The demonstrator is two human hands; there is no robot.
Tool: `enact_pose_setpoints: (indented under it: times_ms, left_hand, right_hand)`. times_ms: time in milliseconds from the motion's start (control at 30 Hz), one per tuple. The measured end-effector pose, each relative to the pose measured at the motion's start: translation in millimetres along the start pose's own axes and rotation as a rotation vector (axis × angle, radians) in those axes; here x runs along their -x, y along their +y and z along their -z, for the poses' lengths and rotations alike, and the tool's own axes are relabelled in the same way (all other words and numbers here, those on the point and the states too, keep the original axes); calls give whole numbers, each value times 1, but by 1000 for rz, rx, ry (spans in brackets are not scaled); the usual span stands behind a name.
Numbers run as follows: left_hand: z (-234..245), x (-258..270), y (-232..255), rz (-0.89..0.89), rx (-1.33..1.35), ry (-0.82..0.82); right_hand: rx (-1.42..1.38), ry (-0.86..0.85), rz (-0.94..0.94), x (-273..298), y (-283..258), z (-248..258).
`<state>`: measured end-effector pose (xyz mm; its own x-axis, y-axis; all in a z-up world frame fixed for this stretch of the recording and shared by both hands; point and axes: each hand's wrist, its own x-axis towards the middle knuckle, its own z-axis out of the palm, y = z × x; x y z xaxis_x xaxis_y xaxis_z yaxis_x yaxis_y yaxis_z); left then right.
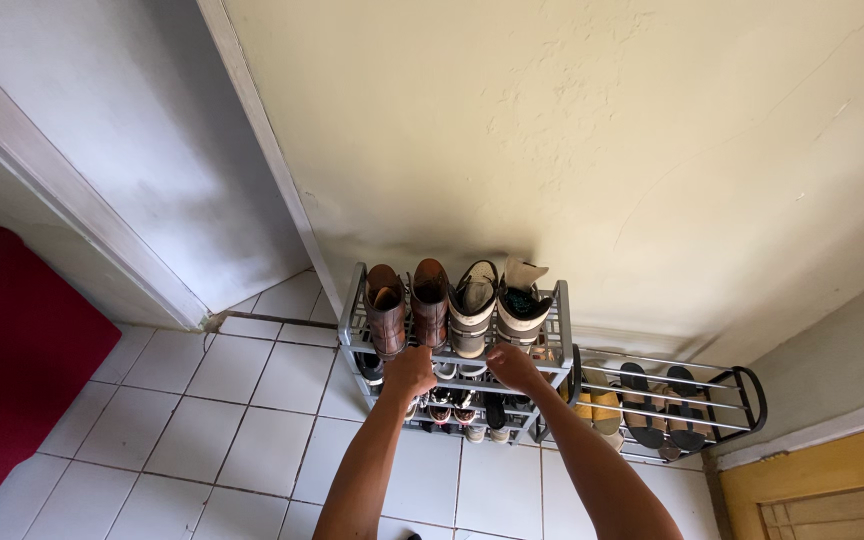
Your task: The person removes multiple pairs of shoes from a metal shoe rack and places them on the floor. Then, using a cloth, the person wipes the metal shelves of the rack to clean them.
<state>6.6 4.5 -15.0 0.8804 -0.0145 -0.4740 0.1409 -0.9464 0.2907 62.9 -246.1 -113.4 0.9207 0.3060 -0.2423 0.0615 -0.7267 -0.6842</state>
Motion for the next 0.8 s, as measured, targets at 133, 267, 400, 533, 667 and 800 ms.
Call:
enact_pose_setpoints:
  times_ms: [133,267,400,533,667,800]
  left_hand:
    - [-1,-1,0,-16,-9,20]
    - [-1,-2,2,-5,-13,21]
    - [2,-4,4,-32,47,61]
    - [9,-6,7,-22,23,38]
    - [10,-8,12,-29,32,21]
    - [10,-14,19,-25,11,-14]
  right_hand:
    - [13,-7,-23,-3,1,0]
    - [-11,-1,-13,-6,1,1]
    - [-20,-4,29,-10,3,2]
    - [5,29,-6,-19,3,3]
    - [-20,14,-11,-25,5,3]
    - [-39,1,-10,-28,6,5]
